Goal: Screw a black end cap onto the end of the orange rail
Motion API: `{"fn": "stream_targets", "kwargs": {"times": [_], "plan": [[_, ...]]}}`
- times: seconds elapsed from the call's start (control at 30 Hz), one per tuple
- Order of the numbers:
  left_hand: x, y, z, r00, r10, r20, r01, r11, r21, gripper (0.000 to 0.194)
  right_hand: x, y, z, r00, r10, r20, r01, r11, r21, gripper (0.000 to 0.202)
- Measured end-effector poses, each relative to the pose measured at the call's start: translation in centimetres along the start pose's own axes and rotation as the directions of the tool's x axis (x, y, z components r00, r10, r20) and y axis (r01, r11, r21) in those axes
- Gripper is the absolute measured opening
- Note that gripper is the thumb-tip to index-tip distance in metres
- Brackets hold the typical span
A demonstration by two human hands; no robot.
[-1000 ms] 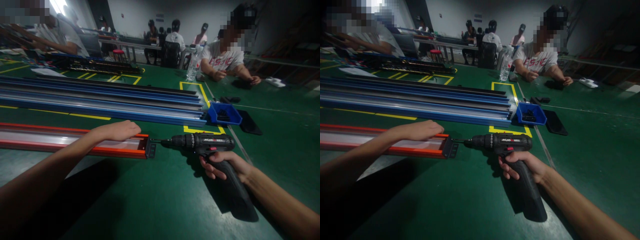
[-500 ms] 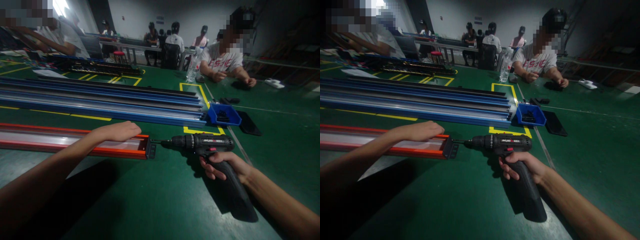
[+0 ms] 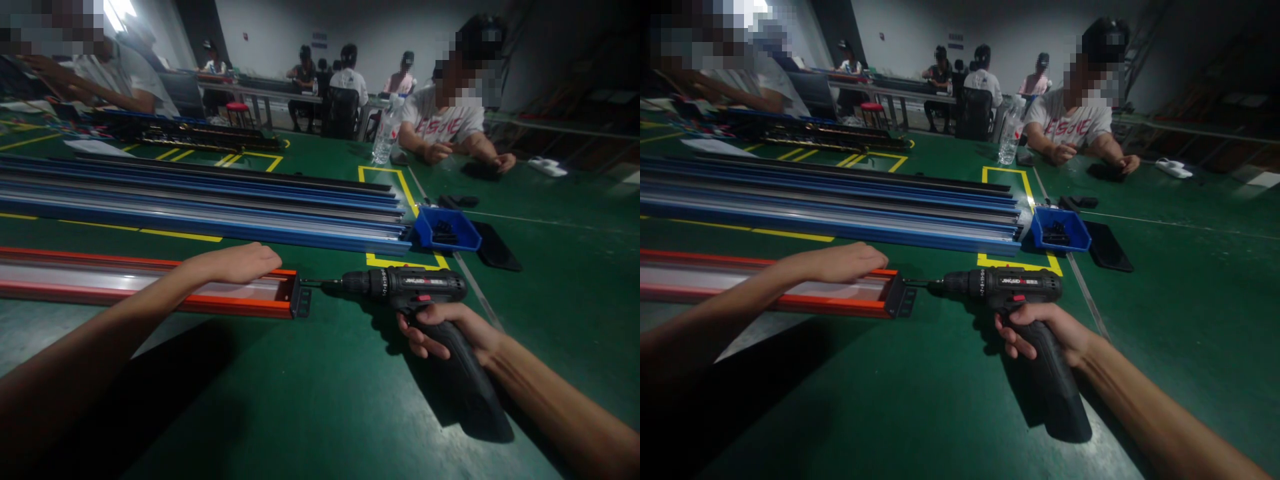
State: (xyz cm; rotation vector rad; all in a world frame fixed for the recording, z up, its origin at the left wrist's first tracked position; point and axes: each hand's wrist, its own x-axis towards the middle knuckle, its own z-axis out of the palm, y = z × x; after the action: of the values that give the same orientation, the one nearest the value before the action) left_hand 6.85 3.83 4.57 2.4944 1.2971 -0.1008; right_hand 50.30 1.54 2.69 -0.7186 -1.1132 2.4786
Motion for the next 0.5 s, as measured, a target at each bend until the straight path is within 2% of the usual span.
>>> {"fn": "stream_targets", "kwargs": {"times": [0.27, 0.5], "plan": [[-0.05, -0.08, 0.11, 0.999, 0.035, -0.022, -0.035, 0.999, 0.014, 0.031, 0.06, 0.00, -0.03, 1.000, 0.001, 0.000, -0.001, 1.000, -0.008, 0.023], [-0.03, -0.07, 0.05, 1.000, 0.001, -0.009, -0.001, 1.000, -0.010, 0.037, -0.04, -0.05, 0.04, 0.999, 0.029, -0.017, -0.029, 0.999, 0.014, 0.023]]}}
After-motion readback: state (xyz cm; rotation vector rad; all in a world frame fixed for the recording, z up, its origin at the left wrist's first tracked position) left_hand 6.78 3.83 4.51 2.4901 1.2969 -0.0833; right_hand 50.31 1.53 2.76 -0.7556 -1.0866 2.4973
